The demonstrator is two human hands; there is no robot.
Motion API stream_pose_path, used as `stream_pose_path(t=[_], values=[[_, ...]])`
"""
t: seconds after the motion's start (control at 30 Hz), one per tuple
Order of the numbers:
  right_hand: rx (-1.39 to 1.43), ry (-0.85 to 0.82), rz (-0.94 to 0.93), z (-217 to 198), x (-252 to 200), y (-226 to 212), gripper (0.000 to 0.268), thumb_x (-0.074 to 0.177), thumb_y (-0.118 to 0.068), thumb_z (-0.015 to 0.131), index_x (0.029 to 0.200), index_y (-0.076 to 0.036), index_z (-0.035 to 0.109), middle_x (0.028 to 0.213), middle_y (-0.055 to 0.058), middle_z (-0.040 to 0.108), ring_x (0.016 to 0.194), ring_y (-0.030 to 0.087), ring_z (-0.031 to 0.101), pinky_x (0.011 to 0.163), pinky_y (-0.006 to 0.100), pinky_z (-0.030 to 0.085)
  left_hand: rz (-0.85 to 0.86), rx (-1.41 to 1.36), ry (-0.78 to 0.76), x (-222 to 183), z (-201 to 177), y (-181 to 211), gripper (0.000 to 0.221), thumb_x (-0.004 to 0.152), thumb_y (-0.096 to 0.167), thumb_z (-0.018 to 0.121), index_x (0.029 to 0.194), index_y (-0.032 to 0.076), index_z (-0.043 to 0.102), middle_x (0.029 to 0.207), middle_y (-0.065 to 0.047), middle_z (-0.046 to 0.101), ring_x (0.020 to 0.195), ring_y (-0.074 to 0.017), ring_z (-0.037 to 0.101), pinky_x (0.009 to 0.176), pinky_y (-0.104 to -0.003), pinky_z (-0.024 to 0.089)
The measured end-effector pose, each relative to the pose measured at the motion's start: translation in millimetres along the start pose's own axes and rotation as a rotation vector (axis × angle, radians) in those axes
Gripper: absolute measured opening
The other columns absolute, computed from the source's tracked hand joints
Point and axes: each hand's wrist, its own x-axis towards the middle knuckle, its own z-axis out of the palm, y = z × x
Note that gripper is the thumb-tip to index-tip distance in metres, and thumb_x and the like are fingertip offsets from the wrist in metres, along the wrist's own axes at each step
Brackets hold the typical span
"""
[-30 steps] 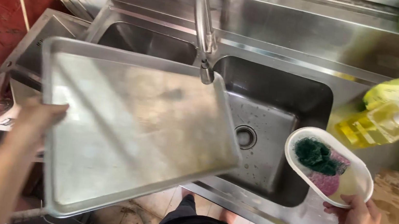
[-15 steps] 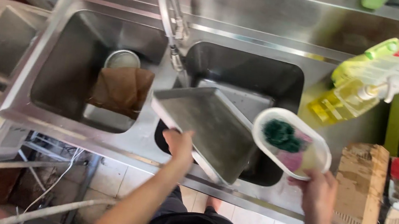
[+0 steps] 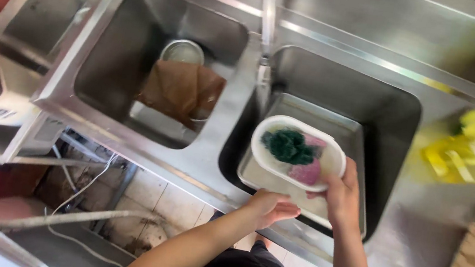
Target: Washing a cup, a metal baking tray, and a silicone mat in a sink.
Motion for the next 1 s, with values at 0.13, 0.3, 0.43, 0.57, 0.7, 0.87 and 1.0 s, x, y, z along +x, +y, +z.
stream_pose_path(t=[0.13, 0.3, 0.43, 0.57, 0.7, 0.87, 1.0], values=[[-0.002, -0.168, 0.036, 70, 29, 22, 0.054, 0.079, 0.0, 0.047, 0.133, -0.002, 0.053, 0.106, 0.016, 0.068, 0.075, 0.028, 0.072, 0.052, 0.039, 0.063, 0.057, 0.072, -0.004, -79, -22, 59, 0.028, 0.091, 0.003, 0.059, 0.119, 0.001, 0.056, 0.099, -0.02, 0.071, 0.087, -0.0366, 0.076, 0.081, -0.047, 0.065], [0.048, -0.311, 0.131, 155, 54, 89, 0.06, 0.079, 0.002, 0.044, 0.139, -0.005, 0.052, 0.109, 0.017, 0.069, 0.077, 0.029, 0.073, 0.052, 0.04, 0.063, 0.732, 0.566, 0.484, -180, -92, 148, 0.021, 0.094, 0.008, 0.062, 0.114, 0.003, 0.064, 0.09, -0.014, 0.071, 0.072, -0.0229, 0.068, 0.067, -0.039, 0.058], [0.074, -0.372, 0.229, 216, 46, 116, 0.06, 0.081, 0.004, 0.041, 0.14, -0.005, 0.051, 0.111, 0.017, 0.068, 0.076, 0.03, 0.074, 0.052, 0.04, 0.065, 1.318, 1.319, 0.57, -216, -109, 217, 0.023, 0.093, 0.008, 0.065, 0.115, 0.01, 0.071, 0.105, -0.012, 0.07, 0.096, -0.027, 0.069, 0.083, -0.037, 0.057], [0.032, -0.329, 0.298, 256, 33, 132, 0.059, 0.083, 0.005, 0.041, 0.141, -0.007, 0.048, 0.113, 0.015, 0.068, 0.077, 0.029, 0.075, 0.05, 0.039, 0.065, 1.463, 1.773, 0.308, -179, -120, 256, 0.046, 0.081, 0.013, 0.071, 0.126, 0.012, 0.064, 0.122, -0.017, 0.064, 0.112, -0.038, 0.063, 0.093, -0.047, 0.052], [-0.143, -0.338, 0.237, 262, 23, 119, 0.053, 0.086, 0.008, 0.043, 0.137, -0.003, 0.051, 0.111, 0.02, 0.07, 0.077, 0.032, 0.077, 0.051, 0.039, 0.063, 0.901, 1.994, 0.185, -147, -141, 258, 0.061, 0.08, 0.0, 0.065, 0.137, 0.021, 0.062, 0.135, -0.02, 0.055, 0.114, -0.0442, 0.059, 0.089, -0.05, 0.051], [-0.315, -0.286, 0.184, 258, 19, 115, 0.054, 0.087, 0.008, 0.044, 0.138, -0.008, 0.047, 0.104, 0.017, 0.058, 0.071, 0.034, 0.075, 0.049, 0.04, 0.062, 0.699, 2.036, 0.094, -152, -140, 257, 0.065, 0.089, -0.002, 0.059, 0.147, 0.025, 0.053, 0.125, -0.021, 0.055, 0.112, -0.0414, 0.06, 0.088, -0.05, 0.054], [-0.366, -0.318, 0.25, 245, 19, 91, 0.055, 0.089, 0.002, 0.05, 0.142, -0.01, 0.041, 0.103, 0.013, 0.05, 0.071, 0.03, 0.069, 0.05, 0.037, 0.06, 1.006, 1.91, 0.296, -152, -137, 252, 0.05, 0.086, -0.002, 0.062, 0.133, 0.015, 0.06, 0.115, -0.019, 0.062, 0.099, -0.0388, 0.066, 0.08, -0.047, 0.057]])
